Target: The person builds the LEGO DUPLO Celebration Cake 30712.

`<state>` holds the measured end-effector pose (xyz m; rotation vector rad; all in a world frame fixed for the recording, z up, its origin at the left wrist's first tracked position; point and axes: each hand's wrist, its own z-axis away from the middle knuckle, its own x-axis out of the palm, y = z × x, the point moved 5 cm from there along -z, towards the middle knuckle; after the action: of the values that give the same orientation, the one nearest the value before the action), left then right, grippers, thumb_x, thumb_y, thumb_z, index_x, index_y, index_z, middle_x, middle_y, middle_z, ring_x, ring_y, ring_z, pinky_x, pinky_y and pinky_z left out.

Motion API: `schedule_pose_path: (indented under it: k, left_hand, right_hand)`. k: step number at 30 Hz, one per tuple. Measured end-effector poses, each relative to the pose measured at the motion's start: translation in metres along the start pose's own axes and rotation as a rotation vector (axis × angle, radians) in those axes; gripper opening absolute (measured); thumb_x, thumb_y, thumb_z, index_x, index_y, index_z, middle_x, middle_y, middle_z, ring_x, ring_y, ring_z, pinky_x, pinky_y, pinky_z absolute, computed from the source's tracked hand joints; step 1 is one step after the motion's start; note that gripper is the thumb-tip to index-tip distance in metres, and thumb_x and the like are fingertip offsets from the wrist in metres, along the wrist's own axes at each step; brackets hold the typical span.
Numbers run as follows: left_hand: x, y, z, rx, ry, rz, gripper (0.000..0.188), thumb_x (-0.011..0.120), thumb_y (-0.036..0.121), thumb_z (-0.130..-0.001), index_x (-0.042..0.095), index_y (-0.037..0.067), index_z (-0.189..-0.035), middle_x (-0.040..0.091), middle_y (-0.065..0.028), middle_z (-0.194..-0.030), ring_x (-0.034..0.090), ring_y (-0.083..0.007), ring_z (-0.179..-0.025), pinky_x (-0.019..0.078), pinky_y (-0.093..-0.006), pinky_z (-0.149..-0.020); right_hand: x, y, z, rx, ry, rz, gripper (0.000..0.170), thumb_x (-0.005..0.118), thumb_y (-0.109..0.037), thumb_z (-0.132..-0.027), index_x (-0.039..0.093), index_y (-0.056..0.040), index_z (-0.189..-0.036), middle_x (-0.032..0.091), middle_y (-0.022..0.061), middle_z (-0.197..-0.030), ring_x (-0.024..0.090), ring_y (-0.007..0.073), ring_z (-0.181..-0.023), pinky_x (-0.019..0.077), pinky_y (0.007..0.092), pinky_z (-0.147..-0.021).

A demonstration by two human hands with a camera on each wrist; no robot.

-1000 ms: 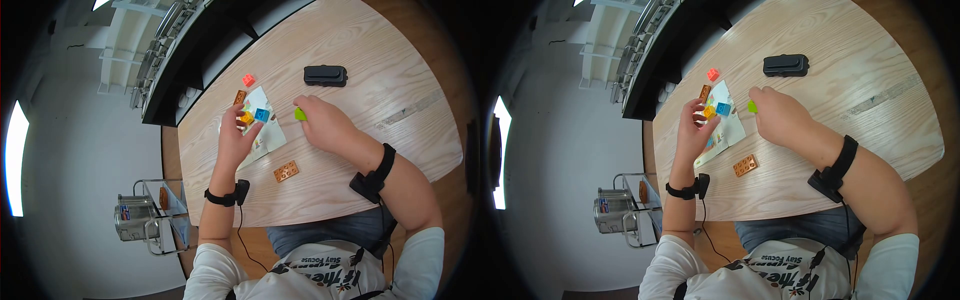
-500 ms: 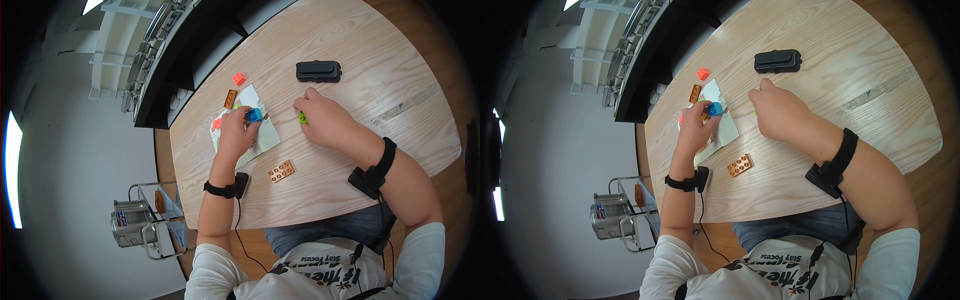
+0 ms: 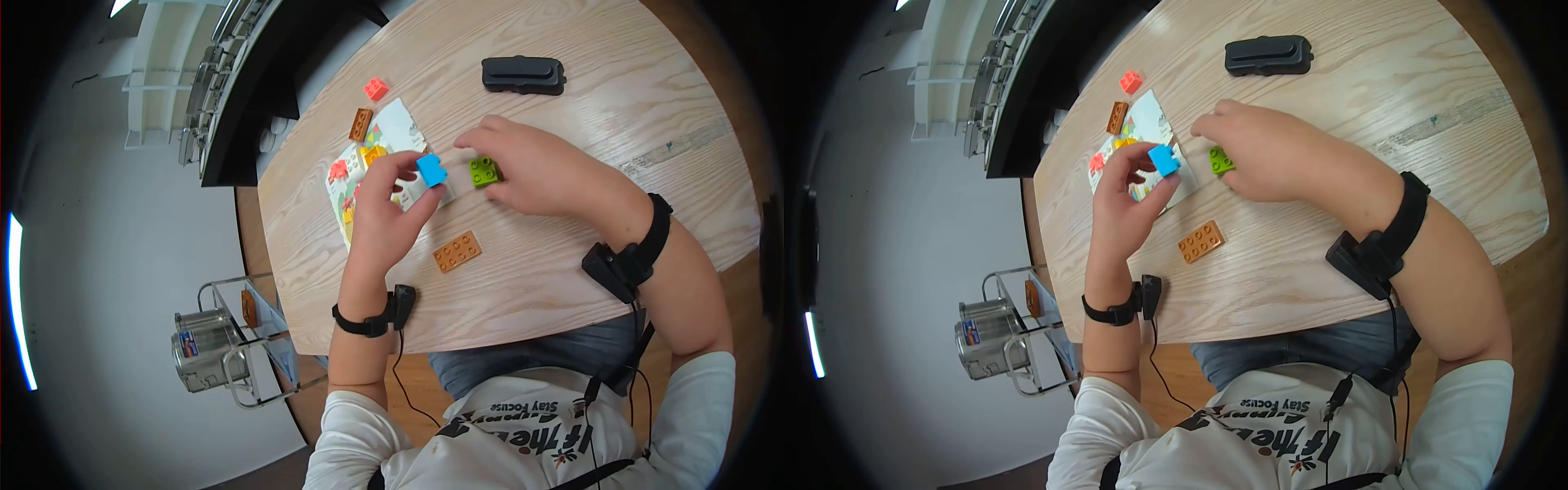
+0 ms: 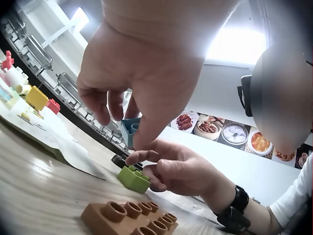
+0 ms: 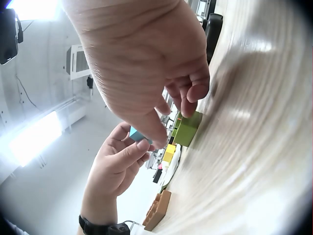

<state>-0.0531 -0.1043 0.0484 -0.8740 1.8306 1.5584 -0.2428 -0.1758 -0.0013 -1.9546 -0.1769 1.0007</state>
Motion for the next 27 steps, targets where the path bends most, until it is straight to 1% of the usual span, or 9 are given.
schedule_pose_path:
  k: [3,6,7,13,16,18,22,24,27]
  left_hand:
    - [0.003,0.009,-0.006,0.11,0.002,-0.118,0.042,0.085,0.007,-0.081,0.064,0.003,-0.117,0.065,-0.004,-0.103,0.061,-0.0156,-0.094,0.0499,-0.0313,-0.083]
    - [0.007,0.013,-0.012,0.078,-0.034,-0.073,0.043,0.084,0.006,-0.079,0.064,0.002,-0.117,0.063,-0.0101,-0.103,0.063,-0.0202,-0.093,0.0539,-0.0335,-0.082]
    - [0.009,0.015,-0.014,0.081,-0.044,-0.067,0.042,0.084,0.005,-0.08,0.064,0.002,-0.117,0.064,-0.0081,-0.104,0.062,-0.0185,-0.093,0.0531,-0.0326,-0.083]
    - [0.021,0.021,-0.02,0.132,-0.073,-0.038,0.042,0.084,0.006,-0.082,0.061,0.003,-0.117,0.066,-0.0052,-0.106,0.061,-0.0147,-0.095,0.0518,-0.0301,-0.087]
    - [0.027,0.019,-0.024,0.084,-0.084,-0.011,0.045,0.085,0.008,-0.081,0.061,0.003,-0.118,0.065,-0.0065,-0.112,0.062,-0.0153,-0.097,0.0523,-0.0308,-0.087]
    - [0.029,0.02,-0.028,0.004,-0.071,0.023,0.047,0.087,0.01,-0.08,0.061,0.003,-0.119,0.064,-0.0073,-0.116,0.063,-0.0162,-0.099,0.0527,-0.0318,-0.088]
    - [0.04,0.03,-0.027,0.034,-0.17,-0.11,0.054,0.089,0.015,-0.079,0.061,0.003,-0.124,0.063,-0.0091,-0.118,0.064,-0.0194,-0.1,0.0531,-0.0336,-0.088]
    - [0.047,0.026,-0.029,0.095,-0.261,-0.236,0.054,0.09,0.017,-0.08,0.063,0.003,-0.124,0.065,-0.0095,-0.115,0.064,-0.0207,-0.099,0.053,-0.0342,-0.088]
    - [0.047,0.015,-0.032,0.04,-0.351,-0.237,0.048,0.088,0.018,-0.082,0.065,0.004,-0.122,0.067,-0.0098,-0.11,0.064,-0.021,-0.099,0.0524,-0.0348,-0.086]
  right_hand:
    - [-0.003,-0.009,-0.003,-0.063,0.002,-0.096,0.051,0.076,-0.009,-0.084,0.061,-0.0045,-0.133,0.062,0.0148,-0.115,0.065,0.0289,-0.096,0.0554,0.0366,-0.083]
    - [-0.005,-0.016,-0.005,-0.074,0.005,-0.214,0.048,0.078,-0.013,-0.087,0.062,-0.0046,-0.131,0.062,0.0135,-0.114,0.064,0.0236,-0.086,0.0555,0.0338,-0.078]
    - [-0.005,-0.017,-0.006,-0.071,0.015,-0.253,0.047,0.078,-0.014,-0.087,0.062,-0.0046,-0.13,0.062,0.0133,-0.114,0.064,0.0222,-0.083,0.0554,0.0332,-0.077]
    - [-0.006,-0.007,-0.009,-0.029,0.113,-0.313,0.041,0.075,-0.016,-0.09,0.062,-0.0026,-0.127,0.066,0.0138,-0.112,0.067,0.0236,-0.085,0.0559,0.0351,-0.077]
    - [-0.008,-0.009,-0.008,0.053,0.051,-0.344,0.039,0.072,-0.016,-0.091,0.061,-0.0013,-0.126,0.067,0.0161,-0.11,0.069,0.0273,-0.091,0.0561,0.037,-0.08]
    - [-0.013,-0.004,-0.008,0.062,0.194,-0.232,0.038,0.071,-0.013,-0.09,0.061,-0.001,-0.125,0.067,0.018,-0.11,0.068,0.0318,-0.095,0.056,0.0388,-0.083]
    - [-0.027,0.005,-0.006,0.102,0.38,-0.011,0.037,0.071,-0.012,-0.088,0.062,0.0006,-0.121,0.066,0.0231,-0.115,0.068,0.0405,-0.106,0.0565,0.0454,-0.09]
    - [-0.027,0.007,-0.005,0.166,0.326,0.041,0.036,0.072,-0.01,-0.087,0.062,0.0005,-0.12,0.065,0.023,-0.116,0.068,0.0408,-0.107,0.0567,0.0459,-0.09]
    - [-0.02,0.012,-0.002,0.196,0.242,0.105,0.033,0.071,-0.006,-0.086,0.061,0.0003,-0.117,0.064,0.0229,-0.116,0.067,0.0412,-0.108,0.0569,0.0462,-0.09]
